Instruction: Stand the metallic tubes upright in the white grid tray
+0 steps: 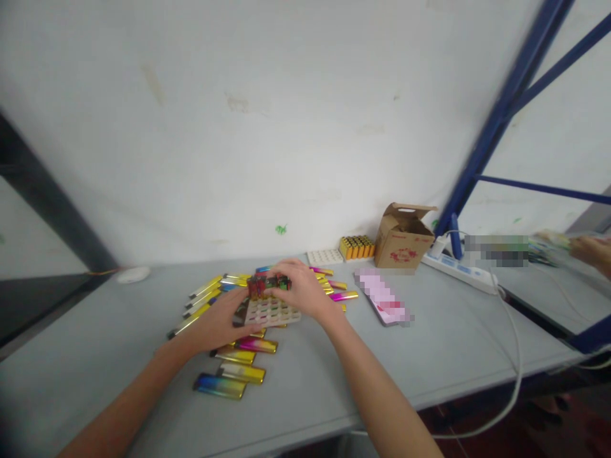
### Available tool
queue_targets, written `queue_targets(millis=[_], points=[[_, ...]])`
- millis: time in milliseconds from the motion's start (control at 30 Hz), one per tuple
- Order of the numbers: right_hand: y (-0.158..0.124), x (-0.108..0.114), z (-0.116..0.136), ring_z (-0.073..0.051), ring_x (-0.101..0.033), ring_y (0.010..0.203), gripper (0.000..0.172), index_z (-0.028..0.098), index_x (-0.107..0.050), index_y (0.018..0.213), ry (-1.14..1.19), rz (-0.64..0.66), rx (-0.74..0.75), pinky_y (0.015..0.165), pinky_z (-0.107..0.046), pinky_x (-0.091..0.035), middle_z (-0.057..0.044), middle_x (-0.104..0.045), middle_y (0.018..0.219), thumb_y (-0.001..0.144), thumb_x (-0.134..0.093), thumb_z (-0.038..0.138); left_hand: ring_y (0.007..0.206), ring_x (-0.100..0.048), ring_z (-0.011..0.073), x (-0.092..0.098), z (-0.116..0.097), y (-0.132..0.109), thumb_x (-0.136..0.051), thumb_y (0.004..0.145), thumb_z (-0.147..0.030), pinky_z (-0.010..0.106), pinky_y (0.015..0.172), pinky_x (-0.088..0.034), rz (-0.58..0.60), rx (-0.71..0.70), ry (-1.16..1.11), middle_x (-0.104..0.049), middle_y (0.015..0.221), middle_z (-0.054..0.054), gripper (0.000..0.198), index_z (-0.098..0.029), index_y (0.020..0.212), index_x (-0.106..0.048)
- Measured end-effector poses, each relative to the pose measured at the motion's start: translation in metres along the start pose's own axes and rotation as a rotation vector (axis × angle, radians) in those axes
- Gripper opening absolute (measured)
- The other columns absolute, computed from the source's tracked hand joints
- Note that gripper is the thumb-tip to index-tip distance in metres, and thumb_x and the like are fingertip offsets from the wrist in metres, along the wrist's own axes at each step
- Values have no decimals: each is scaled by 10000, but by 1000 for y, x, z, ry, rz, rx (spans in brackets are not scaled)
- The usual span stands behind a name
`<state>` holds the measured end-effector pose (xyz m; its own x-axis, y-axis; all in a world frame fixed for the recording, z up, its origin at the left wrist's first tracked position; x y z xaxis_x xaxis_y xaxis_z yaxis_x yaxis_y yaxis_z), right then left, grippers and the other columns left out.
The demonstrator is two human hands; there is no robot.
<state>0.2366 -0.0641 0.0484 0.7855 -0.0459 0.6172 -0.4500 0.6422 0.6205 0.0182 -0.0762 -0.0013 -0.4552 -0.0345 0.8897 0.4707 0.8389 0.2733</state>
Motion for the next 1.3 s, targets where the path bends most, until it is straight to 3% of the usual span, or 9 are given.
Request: queue_targets(millis=[167, 533, 667, 833, 900, 1033, 1167, 1300], points=[[0, -4, -2, -258, -514, 1187, 220, 244, -710, 990, -193, -35, 62, 1006, -446, -411, -103, -586, 1265, 798, -738, 346, 1229, -537, 361, 2, -3, 0, -682, 747, -596, 509, 1054, -412, -17, -21, -9, -594, 1316, 161, 701, -170, 1286, -545], [-4, -9, -6, -262, -527, 1166, 217, 236, -718, 1041, -269, 1, 45, 1005, -447, -416, -114, -586, 1259, 849, -679, 331, 1218, -542, 353, 2, -2, 0, -685, 746, -598, 503, 1054, -407, -14, -13, -3, -596, 1307, 167, 700, -169, 1280, -541], [-6, 0, -9, -251, -539, 1168, 286, 234, -673, 1126, -197, -91, 5, 1011, -428, -419, -116, -595, 1249, 860, -654, 334, 1235, -528, 359, 1, 0, -1, -696, 731, -601, 509, 1062, -400, -2, 4, 2, -587, 1320, 176, 723, -161, 1283, -539], [-15, 27, -39, -227, -604, 1020, 175, 214, -704, 938, -96, -310, -97, 935, -391, -447, -94, -672, 1024, 897, -545, 275, 1273, -502, 377, 0, 2, -1, -684, 719, -637, 511, 1079, -390, 20, 44, 23, -560, 1364, 187, 757, -164, 1293, -545], [-22, 36, -55, -223, -623, 929, 191, 210, -710, 858, -72, -338, -172, 874, -375, -460, -77, -695, 930, 885, -526, 256, 1265, -508, 389, 0, 3, -1, -675, 713, -654, 521, 1070, -399, 26, 61, 31, -561, 1360, 201, 772, -150, 1285, -552], [-36, 47, -73, -176, -599, 670, 194, 177, -729, 787, -100, -53, -353, 691, -308, -452, -42, -715, 760, 792, -535, 181, 1252, -522, 388, 1, 3, -1, -663, 716, -673, 526, 1059, -413, 8, 47, 33, -573, 1354, 187, 771, -161, 1282, -554], [-47, 51, -68, -157, -601, 658, 164, 175, -743, 770, -67, 292, -381, 639, -261, -422, -18, -723, 746, 719, -587, 166, 1255, -522, 383, 0, 5, -2, -649, 732, -675, 512, 1069, -407, 18, 31, 57, -555, 1377, 182, 785, -151, 1306, -535], [-51, 51, -62, -156, -580, 610, 77, 198, -741, 722, -140, 394, -431, 573, -255, -373, -10, -709, 700, 658, -702, 215, 1260, -519, 390, -2, 8, -2, -652, 732, -665, 520, 1064, -412, 20, 45, 64, -542, 1391, 191, 794, -147, 1321, -527]])
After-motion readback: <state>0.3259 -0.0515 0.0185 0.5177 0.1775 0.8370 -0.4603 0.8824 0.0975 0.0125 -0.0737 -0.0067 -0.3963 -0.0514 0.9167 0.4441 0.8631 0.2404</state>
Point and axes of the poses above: each hand's wrist, its own y-axis towards the middle knuckle, its own x-axis out of the back of the hand, z = x × y, the point moved 2 cm from there along y, towards the middle knuckle
